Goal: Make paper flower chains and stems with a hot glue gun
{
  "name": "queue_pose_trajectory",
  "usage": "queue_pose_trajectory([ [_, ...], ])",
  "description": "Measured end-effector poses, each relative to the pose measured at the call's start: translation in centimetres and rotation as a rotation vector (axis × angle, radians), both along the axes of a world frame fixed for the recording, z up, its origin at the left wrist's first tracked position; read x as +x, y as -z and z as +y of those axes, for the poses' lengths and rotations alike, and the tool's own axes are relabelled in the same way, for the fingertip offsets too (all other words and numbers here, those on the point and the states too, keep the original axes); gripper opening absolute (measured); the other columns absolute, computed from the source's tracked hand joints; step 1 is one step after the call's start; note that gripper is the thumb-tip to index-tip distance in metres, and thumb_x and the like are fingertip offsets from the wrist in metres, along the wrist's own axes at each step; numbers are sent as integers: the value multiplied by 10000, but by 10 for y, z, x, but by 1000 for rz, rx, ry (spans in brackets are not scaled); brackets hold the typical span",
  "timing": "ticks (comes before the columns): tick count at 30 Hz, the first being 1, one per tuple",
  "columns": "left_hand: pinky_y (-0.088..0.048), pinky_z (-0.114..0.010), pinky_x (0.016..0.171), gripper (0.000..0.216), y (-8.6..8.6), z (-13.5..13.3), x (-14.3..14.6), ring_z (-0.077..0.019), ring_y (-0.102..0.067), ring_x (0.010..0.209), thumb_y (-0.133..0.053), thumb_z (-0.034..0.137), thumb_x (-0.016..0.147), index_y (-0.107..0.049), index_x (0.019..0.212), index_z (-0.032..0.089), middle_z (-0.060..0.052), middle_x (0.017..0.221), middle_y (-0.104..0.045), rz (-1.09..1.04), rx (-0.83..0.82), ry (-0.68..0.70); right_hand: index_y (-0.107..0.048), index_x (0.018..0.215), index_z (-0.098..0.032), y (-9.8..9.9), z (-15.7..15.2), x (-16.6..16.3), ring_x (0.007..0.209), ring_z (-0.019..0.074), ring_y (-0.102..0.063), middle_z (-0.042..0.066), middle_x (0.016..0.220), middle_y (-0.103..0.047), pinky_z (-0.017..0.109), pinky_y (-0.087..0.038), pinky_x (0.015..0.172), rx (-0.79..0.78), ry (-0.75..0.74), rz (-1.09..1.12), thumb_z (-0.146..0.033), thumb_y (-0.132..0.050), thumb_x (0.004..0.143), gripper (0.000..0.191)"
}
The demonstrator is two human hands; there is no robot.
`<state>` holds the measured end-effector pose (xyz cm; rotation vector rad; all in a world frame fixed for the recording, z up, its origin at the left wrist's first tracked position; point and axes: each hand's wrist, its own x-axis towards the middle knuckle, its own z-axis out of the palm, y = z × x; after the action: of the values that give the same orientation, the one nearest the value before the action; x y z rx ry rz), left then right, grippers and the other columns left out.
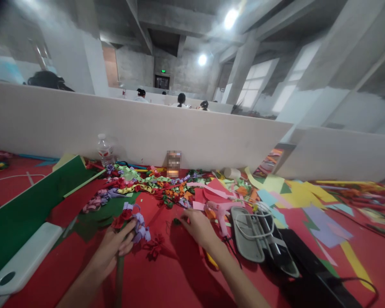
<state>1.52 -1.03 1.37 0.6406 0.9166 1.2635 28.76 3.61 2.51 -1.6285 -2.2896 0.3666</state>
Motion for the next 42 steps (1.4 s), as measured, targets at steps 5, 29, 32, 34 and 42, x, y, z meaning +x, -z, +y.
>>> queue_pose_trajectory([
  [5, -174, -139, 350, 500, 0, 0, 1, 8, -235, 337, -904, 464, 613, -510, 737, 182, 140, 476, -359, 8, 8, -6, -730, 884, -198, 9, 2, -9, 837, 209, -672, 61, 910, -725, 264, -440, 732, -18, 24, -19, -168, -611, 872, 124],
  [29, -150, -142, 336, 612, -10, -1, 2, 13, -221, 332, -923, 512, 523, -428, 716, 208, 154, 492, -343, -12, -35, -31, -660, 884, -208, -77, -16, -83, 765, 132, -593, -6, 846, -669, 225, -425, 687, 84, -299, 403, -140, -591, 905, 99],
  [32, -156, -140, 336, 624, -10, -1, 3, 10, -220, 336, -920, 526, 530, -420, 732, 213, 157, 482, -344, -12, -40, -18, -657, 883, -206, -75, -17, -84, 764, 138, -588, 2, 852, -666, 235, -427, 696, 75, -303, 394, -150, -592, 914, 92],
  [34, -159, -138, 337, 630, -9, -1, 3, 8, -215, 338, -917, 538, 533, -417, 739, 216, 162, 472, -328, -13, -34, -10, -664, 892, -205, -75, -17, -86, 764, 141, -584, 8, 860, -665, 242, -433, 703, 69, -308, 387, -158, -590, 922, 93],
  [42, -154, -137, 340, 637, -6, -1, 3, 2, -205, 343, -912, 558, 517, -419, 738, 221, 166, 452, -301, 14, -52, -2, -660, 885, -206, -76, -19, -91, 778, 145, -582, 6, 857, -664, 244, -438, 714, 76, -333, 354, -138, -599, 914, 96],
])
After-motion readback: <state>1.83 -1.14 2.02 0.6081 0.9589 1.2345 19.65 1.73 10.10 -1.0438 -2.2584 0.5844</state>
